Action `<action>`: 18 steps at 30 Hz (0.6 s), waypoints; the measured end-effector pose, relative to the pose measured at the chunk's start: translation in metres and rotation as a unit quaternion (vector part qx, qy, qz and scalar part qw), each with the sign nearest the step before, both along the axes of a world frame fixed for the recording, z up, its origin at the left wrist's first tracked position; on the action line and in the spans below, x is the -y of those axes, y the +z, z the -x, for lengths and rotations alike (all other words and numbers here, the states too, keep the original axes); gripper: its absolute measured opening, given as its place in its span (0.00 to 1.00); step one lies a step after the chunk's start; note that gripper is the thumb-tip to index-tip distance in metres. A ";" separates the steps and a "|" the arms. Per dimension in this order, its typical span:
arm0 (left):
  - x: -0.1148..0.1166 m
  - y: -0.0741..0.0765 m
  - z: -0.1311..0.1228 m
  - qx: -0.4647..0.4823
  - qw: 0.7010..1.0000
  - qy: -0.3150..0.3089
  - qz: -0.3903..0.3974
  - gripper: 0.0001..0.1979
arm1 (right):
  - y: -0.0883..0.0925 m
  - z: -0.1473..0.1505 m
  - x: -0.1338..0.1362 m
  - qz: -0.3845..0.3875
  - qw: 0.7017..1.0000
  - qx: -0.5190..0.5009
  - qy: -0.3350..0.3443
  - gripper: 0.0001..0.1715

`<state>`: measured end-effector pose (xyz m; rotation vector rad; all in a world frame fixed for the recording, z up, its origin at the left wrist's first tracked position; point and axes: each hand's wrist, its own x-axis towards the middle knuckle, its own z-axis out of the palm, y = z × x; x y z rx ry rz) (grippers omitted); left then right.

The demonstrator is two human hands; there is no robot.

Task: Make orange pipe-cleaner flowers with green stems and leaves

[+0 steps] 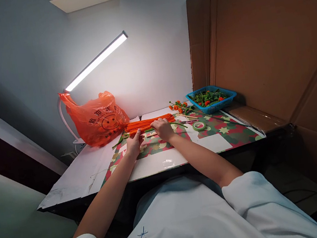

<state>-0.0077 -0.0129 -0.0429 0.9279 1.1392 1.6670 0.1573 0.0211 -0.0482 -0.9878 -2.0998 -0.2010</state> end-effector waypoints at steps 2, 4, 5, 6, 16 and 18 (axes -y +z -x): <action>-0.001 0.001 0.001 0.006 1.000 0.028 -0.012 0.21 | 0.002 0.000 0.001 0.004 1.000 -0.010 0.001 0.14; -0.003 0.002 0.003 0.022 0.997 0.069 -0.016 0.21 | 0.004 -0.002 0.002 0.011 1.000 -0.023 -0.002 0.13; -0.004 0.003 0.004 0.032 0.995 0.091 -0.016 0.20 | 0.005 -0.004 0.002 0.015 0.999 -0.029 -0.006 0.13; -0.005 0.003 0.005 0.041 0.993 0.111 -0.015 0.20 | 0.006 -0.005 0.002 0.019 0.999 -0.036 -0.012 0.13; -0.007 0.002 0.007 0.067 0.990 0.124 -0.002 0.17 | 0.004 -0.008 -0.002 0.053 0.998 -0.037 -0.024 0.14; -0.007 0.002 0.007 0.070 0.990 0.122 -0.004 0.18 | 0.003 -0.008 -0.004 0.051 0.998 -0.039 -0.015 0.14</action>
